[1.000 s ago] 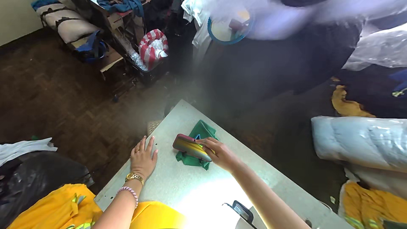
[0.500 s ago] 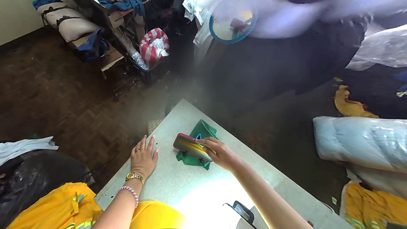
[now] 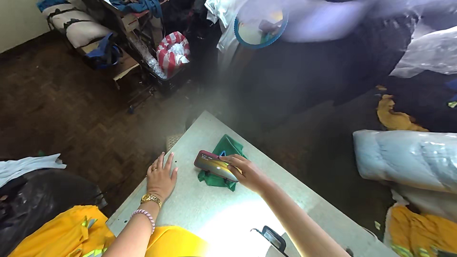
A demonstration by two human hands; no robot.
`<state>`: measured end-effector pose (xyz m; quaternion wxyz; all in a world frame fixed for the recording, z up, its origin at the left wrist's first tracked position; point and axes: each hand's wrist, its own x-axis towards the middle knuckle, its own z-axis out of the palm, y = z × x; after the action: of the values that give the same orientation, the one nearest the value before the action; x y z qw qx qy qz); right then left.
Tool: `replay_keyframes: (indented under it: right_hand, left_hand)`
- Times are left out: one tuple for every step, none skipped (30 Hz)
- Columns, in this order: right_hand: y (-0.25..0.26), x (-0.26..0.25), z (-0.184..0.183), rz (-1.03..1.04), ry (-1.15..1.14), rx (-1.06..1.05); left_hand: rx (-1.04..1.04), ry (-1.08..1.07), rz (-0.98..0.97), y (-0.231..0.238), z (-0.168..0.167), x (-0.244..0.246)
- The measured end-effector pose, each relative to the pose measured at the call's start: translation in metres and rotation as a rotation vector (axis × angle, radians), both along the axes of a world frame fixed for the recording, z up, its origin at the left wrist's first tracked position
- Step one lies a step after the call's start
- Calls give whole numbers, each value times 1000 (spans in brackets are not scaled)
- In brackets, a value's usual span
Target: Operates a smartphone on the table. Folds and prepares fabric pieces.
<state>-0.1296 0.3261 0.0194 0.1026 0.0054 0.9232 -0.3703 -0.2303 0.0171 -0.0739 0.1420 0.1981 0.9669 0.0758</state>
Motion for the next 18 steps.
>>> replay_keyframes:
  right_hand:
    - [1,0,-1,3,-1,4]
    - [1,0,-1,8,-3,7]
    - [1,-1,-2,12,4,12]
    - [1,-1,-2,14,10,11]
    - [0,-1,-2,16,12,6]
    - [0,-1,-2,16,13,-1]
    - [0,-2,-2,13,13,-4]
    - [0,-1,-1,14,17,5]
    - [-1,0,0,23,37,42]
    - [-2,2,1,42,71,105]
    - [-3,5,4,73,113,193]
    - [-4,10,6,116,181,300]
    - [-4,16,4,162,268,400]
    - [-4,23,2,216,344,482]
    - [-2,29,-2,267,403,537]
    - [-1,35,-6,307,434,575]
    - [0,38,-9,328,455,601]
    - [-1,40,-12,331,474,619]
  left_hand:
    - [-4,-2,0,0,0,0]
    - [-7,-5,0,0,0,1]
    - [-7,-6,-1,0,0,0]
    - [-6,-8,-1,0,-1,0]
    - [-2,-7,-1,0,-1,0]
    - [3,-1,-3,0,-1,0]
    - [1,0,-6,0,-1,0]
    - [1,6,-9,0,-1,0]
    - [3,14,-11,-1,-2,1]
    - [5,22,-11,-1,-2,1]
    - [7,26,-10,-1,-3,0]
    - [2,20,-7,-1,-2,0]
    - [-3,13,-7,-1,-1,0]
    - [-6,10,-8,-1,0,0]
    - [-7,9,-8,-1,0,-1]
    - [-2,13,-7,-1,0,-1]
    - [-2,7,-6,0,0,-1]
    - [0,-1,-4,0,0,-1]
